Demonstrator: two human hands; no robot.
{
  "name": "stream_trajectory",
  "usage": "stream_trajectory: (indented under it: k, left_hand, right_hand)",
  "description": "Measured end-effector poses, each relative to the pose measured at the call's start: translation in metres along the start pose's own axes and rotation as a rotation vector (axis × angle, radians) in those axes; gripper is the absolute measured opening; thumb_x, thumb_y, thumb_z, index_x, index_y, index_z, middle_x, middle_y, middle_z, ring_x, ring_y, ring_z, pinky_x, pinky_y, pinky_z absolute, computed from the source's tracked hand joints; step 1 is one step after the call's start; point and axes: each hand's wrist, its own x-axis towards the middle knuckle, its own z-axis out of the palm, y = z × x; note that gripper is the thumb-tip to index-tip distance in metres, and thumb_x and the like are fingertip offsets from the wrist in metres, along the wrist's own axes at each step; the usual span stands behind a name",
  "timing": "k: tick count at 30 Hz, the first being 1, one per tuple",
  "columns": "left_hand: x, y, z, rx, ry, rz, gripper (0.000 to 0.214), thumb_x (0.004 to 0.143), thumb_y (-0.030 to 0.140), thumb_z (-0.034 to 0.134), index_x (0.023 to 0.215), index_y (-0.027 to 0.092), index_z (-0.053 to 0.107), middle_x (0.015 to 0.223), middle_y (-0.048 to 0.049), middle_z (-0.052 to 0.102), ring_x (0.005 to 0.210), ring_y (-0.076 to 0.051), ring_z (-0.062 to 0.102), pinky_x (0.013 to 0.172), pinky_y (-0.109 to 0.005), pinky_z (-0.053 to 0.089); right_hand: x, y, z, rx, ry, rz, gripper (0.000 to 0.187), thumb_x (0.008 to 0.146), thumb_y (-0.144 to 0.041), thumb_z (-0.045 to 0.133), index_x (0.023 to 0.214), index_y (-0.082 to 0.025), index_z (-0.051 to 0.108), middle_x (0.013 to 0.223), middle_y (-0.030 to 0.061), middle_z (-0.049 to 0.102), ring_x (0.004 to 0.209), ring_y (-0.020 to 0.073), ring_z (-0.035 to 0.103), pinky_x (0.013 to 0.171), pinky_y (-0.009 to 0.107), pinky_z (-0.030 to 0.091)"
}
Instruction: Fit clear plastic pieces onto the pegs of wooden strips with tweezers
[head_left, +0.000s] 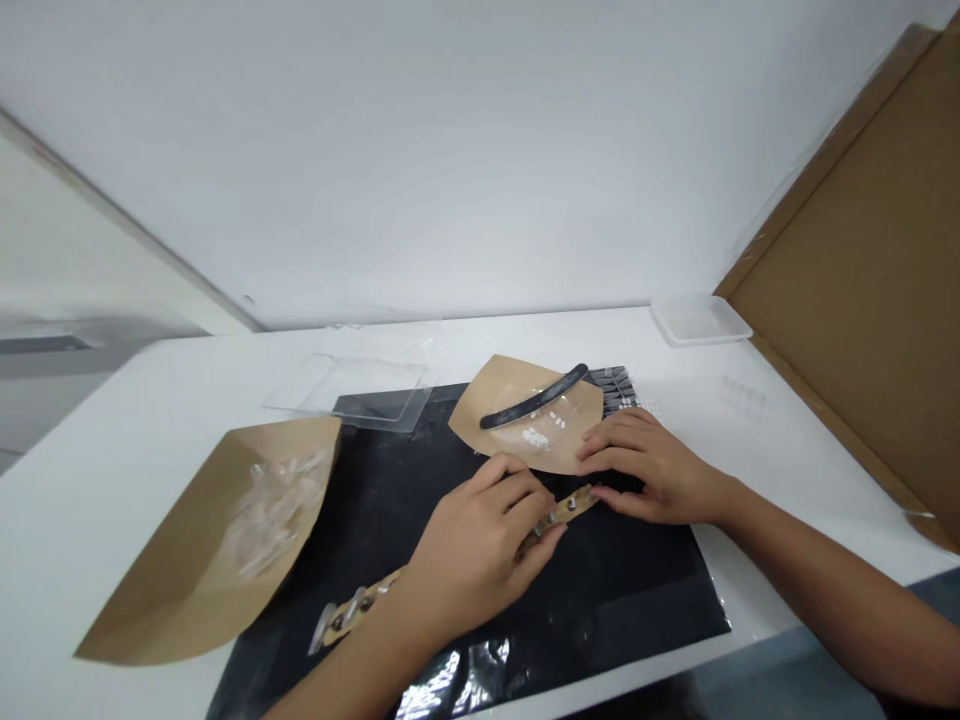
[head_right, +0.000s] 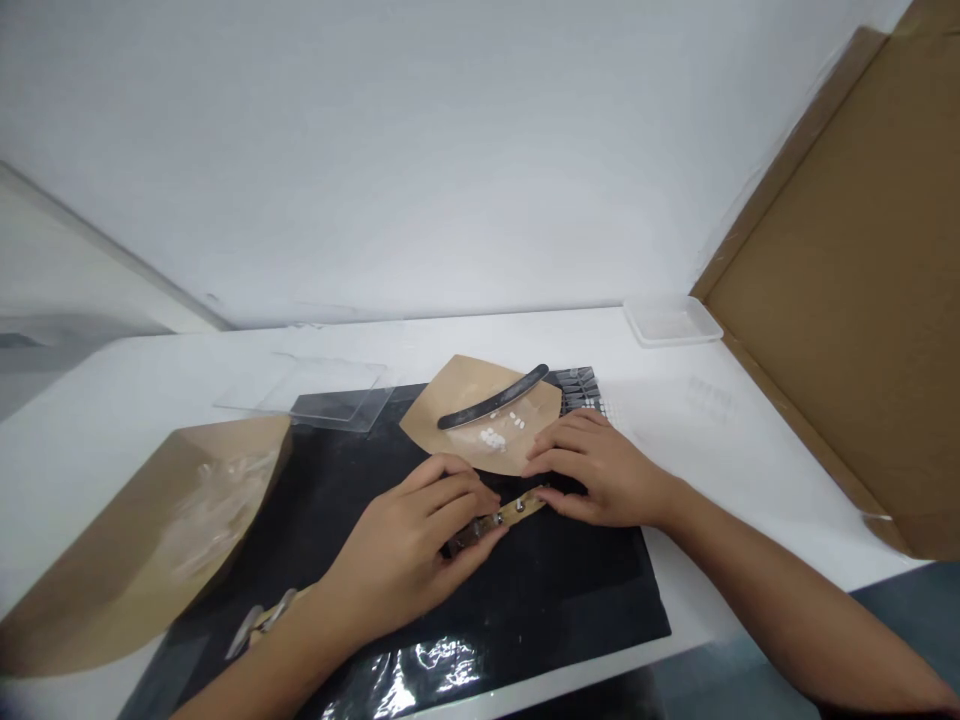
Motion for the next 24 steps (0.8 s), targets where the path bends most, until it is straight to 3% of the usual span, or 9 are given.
stream_trajectory:
  k: [8,14,18,24]
  left_hand:
    - [-0.002,0.000,0.001,-0.067,-0.003,-0.096,0.008,0.094,0.023,0.072,0.101,0.019,0.071,0.087,-0.0048,0.075,0.092,-0.026,0.063,0.077,-0.041,0.060]
    - [-0.002,0.003,-0.001,-0.078,-0.021,-0.150,0.011,0.092,0.024,0.073,0.103,0.021,0.071,0.089,-0.0053,0.075,0.096,-0.027,0.065,0.076,-0.040,0.060]
    - [-0.002,0.004,-0.002,-0.054,-0.015,-0.149,0.014,0.091,0.027,0.074,0.103,0.021,0.072,0.089,-0.0065,0.076,0.097,-0.028,0.066,0.074,-0.040,0.061]
    - [-0.001,0.005,-0.001,-0.037,0.061,-0.152,0.013,0.096,0.030,0.069,0.101,0.019,0.073,0.088,-0.0074,0.075,0.099,-0.027,0.065,0.076,-0.039,0.062]
  right_hand:
    - [-0.003,0.005,-0.007,-0.034,0.014,0.013,0.023,0.098,-0.029,0.070,0.121,-0.026,0.066,0.121,0.0058,0.074,0.115,0.0226,0.068,0.103,0.044,0.049]
    - [-0.008,0.022,-0.022,-0.093,0.094,0.064,0.015,0.103,-0.029,0.066,0.117,-0.026,0.070,0.113,0.0060,0.076,0.104,0.0222,0.070,0.096,0.042,0.050]
    - [-0.014,0.033,-0.034,-0.138,0.090,0.137,0.014,0.106,-0.030,0.059,0.111,-0.025,0.071,0.108,0.0068,0.077,0.101,0.0229,0.071,0.092,0.040,0.051]
    - [-0.023,0.047,-0.048,-0.242,-0.006,0.351,0.032,0.110,-0.040,0.050,0.098,-0.023,0.075,0.091,0.0063,0.078,0.086,0.0237,0.071,0.084,0.039,0.052]
